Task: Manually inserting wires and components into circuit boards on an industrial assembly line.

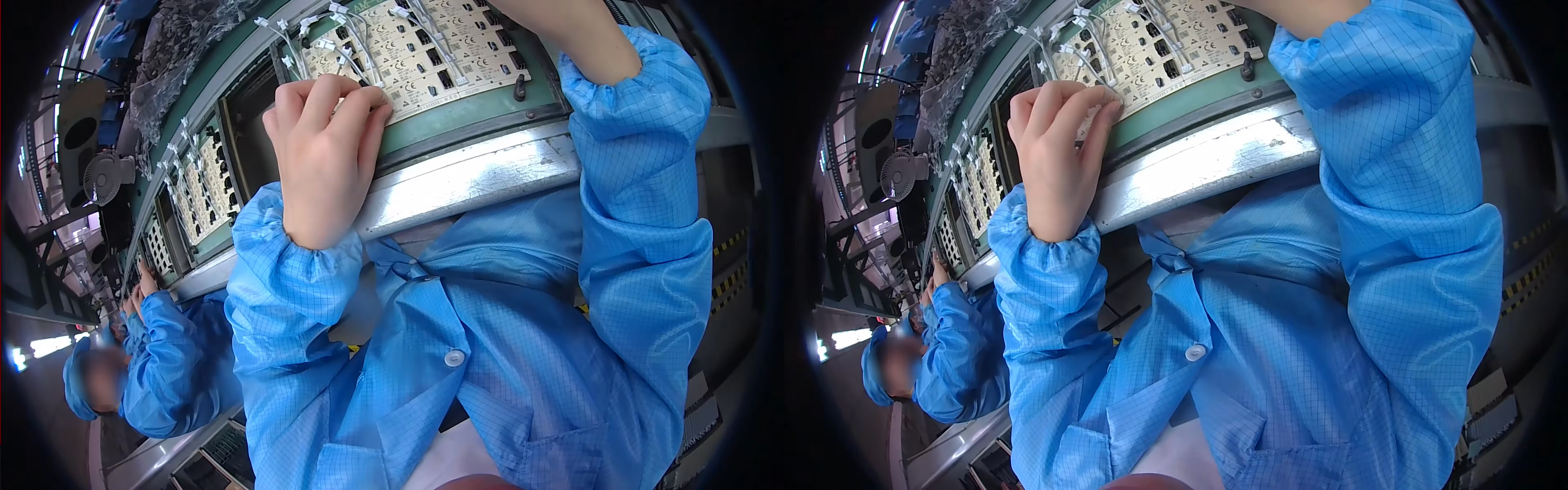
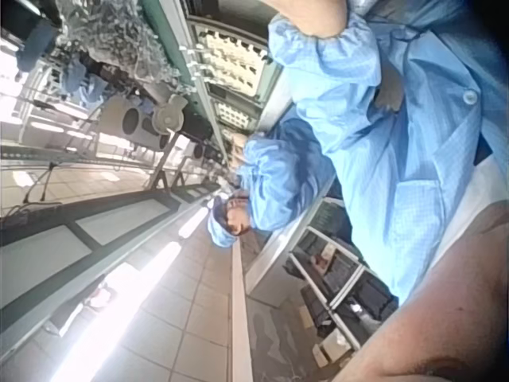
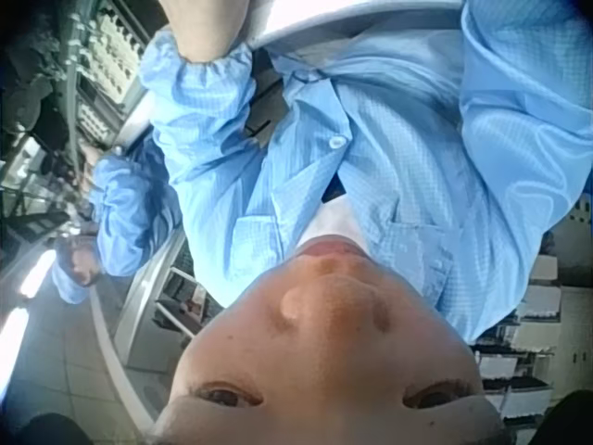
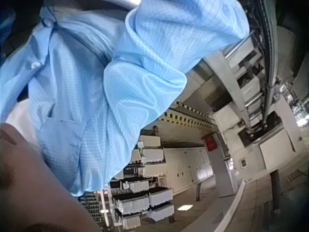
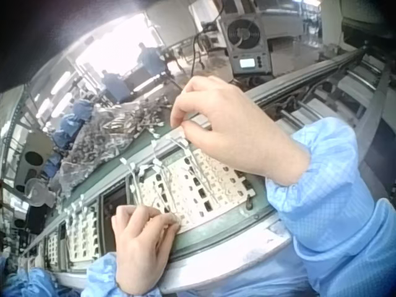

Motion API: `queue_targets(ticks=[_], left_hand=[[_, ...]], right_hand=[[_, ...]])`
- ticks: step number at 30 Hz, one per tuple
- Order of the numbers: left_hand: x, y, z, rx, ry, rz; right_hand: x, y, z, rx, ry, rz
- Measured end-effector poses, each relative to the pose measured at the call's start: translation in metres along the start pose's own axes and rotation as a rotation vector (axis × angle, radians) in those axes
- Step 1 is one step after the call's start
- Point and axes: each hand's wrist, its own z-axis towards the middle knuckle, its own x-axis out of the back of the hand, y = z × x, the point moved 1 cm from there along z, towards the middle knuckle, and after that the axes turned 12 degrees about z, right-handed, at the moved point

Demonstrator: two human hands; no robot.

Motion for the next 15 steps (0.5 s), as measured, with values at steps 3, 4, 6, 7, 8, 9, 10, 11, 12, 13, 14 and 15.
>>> queue_targets(ticks=[3, 4, 6, 7, 8, 9, 10, 11, 12, 13, 14, 15], left_hand=[[0.001, -0.004, -0.003, -0.048, 0.022, 0.038], [0.002, -0.005, -0.004, -0.082, 0.036, 0.079], [0.004, -0.003, -0.004, -0.091, 0.032, 0.106], [0.005, -0.001, -0.002, -0.105, 0.025, 0.141], [0.006, 0.001, -0.001, -0.106, 0.027, 0.137], [0.006, 0.003, 0.000, -0.098, 0.034, 0.157], [0.007, 0.004, 0.000, -0.088, 0.041, 0.178], [0.007, 0.006, 0.000, -0.087, 0.042, 0.179], [0.007, 0.008, 0.000, -0.082, 0.044, 0.196], [0.007, 0.009, 0.000, -0.080, 0.046, 0.212], [0.007, 0.008, 0.001, -0.082, 0.046, 0.212], [0.006, 0.007, 0.001, -0.112, 0.034, 0.249]], right_hand=[[-0.007, 0.003, 0.003, -0.035, -0.023, 0.024], [-0.010, 0.004, 0.004, -0.037, -0.037, 0.041], [-0.010, 0.003, 0.004, -0.045, -0.060, 0.042], [-0.009, 0.003, 0.004, -0.063, -0.059, 0.044], [-0.007, 0.003, 0.004, -0.079, -0.058, 0.047], [-0.006, 0.003, 0.004, -0.079, -0.058, 0.045], [-0.005, 0.003, 0.003, -0.069, -0.058, 0.031], [-0.004, 0.003, 0.003, -0.057, -0.057, 0.018], [-0.004, 0.003, 0.003, -0.055, -0.057, 0.019], [-0.003, 0.003, 0.003, -0.064, -0.057, 0.021], [-0.003, 0.003, 0.002, -0.074, -0.055, 0.025], [-0.004, 0.003, 0.003, -0.074, -0.053, 0.026]])
